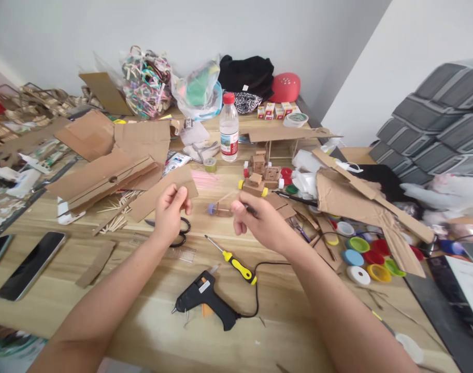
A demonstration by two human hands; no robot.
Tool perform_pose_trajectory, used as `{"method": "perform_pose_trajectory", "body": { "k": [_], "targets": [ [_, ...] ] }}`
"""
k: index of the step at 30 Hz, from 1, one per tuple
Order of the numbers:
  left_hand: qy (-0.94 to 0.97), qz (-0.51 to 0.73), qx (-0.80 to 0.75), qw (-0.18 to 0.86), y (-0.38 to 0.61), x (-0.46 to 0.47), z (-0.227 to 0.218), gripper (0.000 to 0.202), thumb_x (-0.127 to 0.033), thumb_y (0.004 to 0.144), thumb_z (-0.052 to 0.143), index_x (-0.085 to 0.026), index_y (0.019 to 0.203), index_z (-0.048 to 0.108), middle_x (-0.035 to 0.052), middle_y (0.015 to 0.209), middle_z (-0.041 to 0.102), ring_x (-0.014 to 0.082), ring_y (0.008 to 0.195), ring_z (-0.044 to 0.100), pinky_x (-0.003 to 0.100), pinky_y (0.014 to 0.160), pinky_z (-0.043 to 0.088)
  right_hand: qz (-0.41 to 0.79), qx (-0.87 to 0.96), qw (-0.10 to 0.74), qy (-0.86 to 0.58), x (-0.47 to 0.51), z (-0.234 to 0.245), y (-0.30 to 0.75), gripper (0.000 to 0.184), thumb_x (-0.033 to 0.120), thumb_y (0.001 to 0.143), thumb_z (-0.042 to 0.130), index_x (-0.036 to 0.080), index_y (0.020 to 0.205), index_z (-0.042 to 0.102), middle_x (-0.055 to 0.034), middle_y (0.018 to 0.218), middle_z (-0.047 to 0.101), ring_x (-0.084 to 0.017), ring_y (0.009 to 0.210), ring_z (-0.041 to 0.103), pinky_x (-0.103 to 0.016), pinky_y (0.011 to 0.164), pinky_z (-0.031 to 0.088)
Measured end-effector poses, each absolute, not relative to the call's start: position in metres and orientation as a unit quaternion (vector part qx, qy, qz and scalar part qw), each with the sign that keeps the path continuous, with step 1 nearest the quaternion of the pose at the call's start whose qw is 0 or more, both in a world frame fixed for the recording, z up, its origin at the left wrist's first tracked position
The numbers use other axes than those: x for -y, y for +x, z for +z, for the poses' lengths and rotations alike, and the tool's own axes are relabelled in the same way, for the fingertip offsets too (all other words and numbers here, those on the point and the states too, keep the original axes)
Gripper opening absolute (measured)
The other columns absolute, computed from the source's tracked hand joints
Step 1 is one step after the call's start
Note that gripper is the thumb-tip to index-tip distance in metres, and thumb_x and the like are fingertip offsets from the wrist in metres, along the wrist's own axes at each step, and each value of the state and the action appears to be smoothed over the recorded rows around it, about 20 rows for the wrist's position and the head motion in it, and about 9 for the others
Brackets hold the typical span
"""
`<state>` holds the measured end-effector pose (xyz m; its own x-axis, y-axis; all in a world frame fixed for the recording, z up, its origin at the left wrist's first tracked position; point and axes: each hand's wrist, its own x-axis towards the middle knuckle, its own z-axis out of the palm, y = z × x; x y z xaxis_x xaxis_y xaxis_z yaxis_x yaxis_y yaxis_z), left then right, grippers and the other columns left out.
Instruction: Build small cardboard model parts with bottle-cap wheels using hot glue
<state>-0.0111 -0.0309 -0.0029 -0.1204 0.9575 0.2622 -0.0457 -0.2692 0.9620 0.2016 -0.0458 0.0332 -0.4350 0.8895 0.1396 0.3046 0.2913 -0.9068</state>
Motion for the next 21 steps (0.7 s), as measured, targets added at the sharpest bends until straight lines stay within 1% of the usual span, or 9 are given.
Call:
{"method": "perform_pose_trajectory", "body": {
  "k": [3, 5, 8, 11, 13, 15, 18, 21],
  "targets": [
    [0.477, 0.621, -0.456, 0.423, -0.013, 0.023, -0.009, 0.063, -0.075, 0.072, 0.073, -0.023, 0.061, 0.039, -0.0076, 0.049, 0.047, 0.0071, 0.041, 0.042, 0.021, 0.043, 0.037, 0.493, 0.736, 0.270, -0.377, 0.048, 0.030, 0.198, 0.069, 0.090, 0.086, 0.037, 0.025, 0.069, 0.052, -0.0006, 0.054, 0.062, -0.016, 0.050, 0.055, -0.032, 0.055, 0.047],
    [0.463, 0.621, -0.462, 0.432, -0.013, 0.020, -0.015, 0.062, -0.075, 0.072, 0.073, -0.023, 0.062, 0.040, -0.0076, 0.050, 0.047, 0.0066, 0.041, 0.042, 0.021, 0.042, 0.038, 0.487, 0.730, 0.259, -0.403, 0.049, 0.024, 0.194, 0.071, 0.092, 0.083, 0.036, 0.024, 0.073, 0.055, -0.0007, 0.054, 0.063, -0.017, 0.050, 0.056, -0.032, 0.055, 0.047],
    [0.453, 0.616, -0.469, 0.441, -0.013, 0.018, -0.021, 0.061, -0.074, 0.073, 0.072, -0.023, 0.062, 0.039, -0.0077, 0.051, 0.048, 0.0063, 0.041, 0.043, 0.021, 0.042, 0.038, 0.466, 0.712, 0.291, -0.437, 0.048, 0.019, 0.190, 0.073, 0.095, 0.080, 0.039, 0.025, 0.072, 0.056, -0.0008, 0.053, 0.063, -0.018, 0.050, 0.057, -0.033, 0.054, 0.047],
    [0.460, 0.613, -0.465, 0.443, -0.012, 0.018, -0.023, 0.060, -0.073, 0.074, 0.072, -0.023, 0.063, 0.040, -0.0075, 0.051, 0.048, 0.0067, 0.042, 0.044, 0.021, 0.042, 0.038, 0.485, 0.691, 0.329, -0.423, 0.045, 0.022, 0.192, 0.068, 0.091, 0.082, 0.045, 0.025, 0.072, 0.057, -0.0009, 0.054, 0.064, -0.017, 0.049, 0.056, -0.032, 0.051, 0.045],
    [0.470, 0.612, -0.460, 0.441, -0.012, 0.019, -0.022, 0.060, -0.073, 0.074, 0.072, -0.023, 0.062, 0.041, -0.0074, 0.052, 0.048, 0.0067, 0.042, 0.044, 0.021, 0.042, 0.038, 0.496, 0.682, 0.329, -0.425, 0.043, 0.024, 0.193, 0.067, 0.090, 0.083, 0.046, 0.025, 0.072, 0.057, -0.0008, 0.052, 0.064, -0.016, 0.047, 0.054, -0.031, 0.048, 0.042],
    [0.479, 0.609, -0.456, 0.438, -0.011, 0.020, -0.021, 0.060, -0.074, 0.074, 0.072, -0.023, 0.062, 0.042, -0.0074, 0.051, 0.048, 0.0067, 0.042, 0.043, 0.021, 0.042, 0.038, 0.499, 0.676, 0.315, -0.441, 0.041, 0.022, 0.193, 0.070, 0.093, 0.079, 0.045, 0.024, 0.069, 0.057, -0.0007, 0.049, 0.063, -0.016, 0.044, 0.053, -0.031, 0.047, 0.040],
    [0.493, 0.603, -0.452, 0.436, -0.010, 0.022, -0.020, 0.061, -0.076, 0.074, 0.071, -0.023, 0.062, 0.045, -0.0071, 0.051, 0.048, 0.0070, 0.041, 0.044, 0.021, 0.041, 0.038, 0.491, 0.669, 0.312, -0.462, 0.038, 0.013, 0.190, 0.074, 0.098, 0.073, 0.043, 0.025, 0.067, 0.055, 0.0000, 0.048, 0.061, -0.016, 0.045, 0.053, -0.032, 0.049, 0.042],
    [0.502, 0.594, -0.450, 0.438, -0.010, 0.023, -0.019, 0.061, -0.077, 0.074, 0.071, -0.022, 0.062, 0.046, -0.0066, 0.051, 0.050, 0.0073, 0.042, 0.044, 0.021, 0.041, 0.039, 0.486, 0.666, 0.313, -0.472, 0.036, 0.003, 0.187, 0.073, 0.097, 0.074, 0.043, 0.025, 0.067, 0.054, 0.0002, 0.048, 0.061, -0.016, 0.046, 0.054, -0.032, 0.051, 0.043]
  ]
}}
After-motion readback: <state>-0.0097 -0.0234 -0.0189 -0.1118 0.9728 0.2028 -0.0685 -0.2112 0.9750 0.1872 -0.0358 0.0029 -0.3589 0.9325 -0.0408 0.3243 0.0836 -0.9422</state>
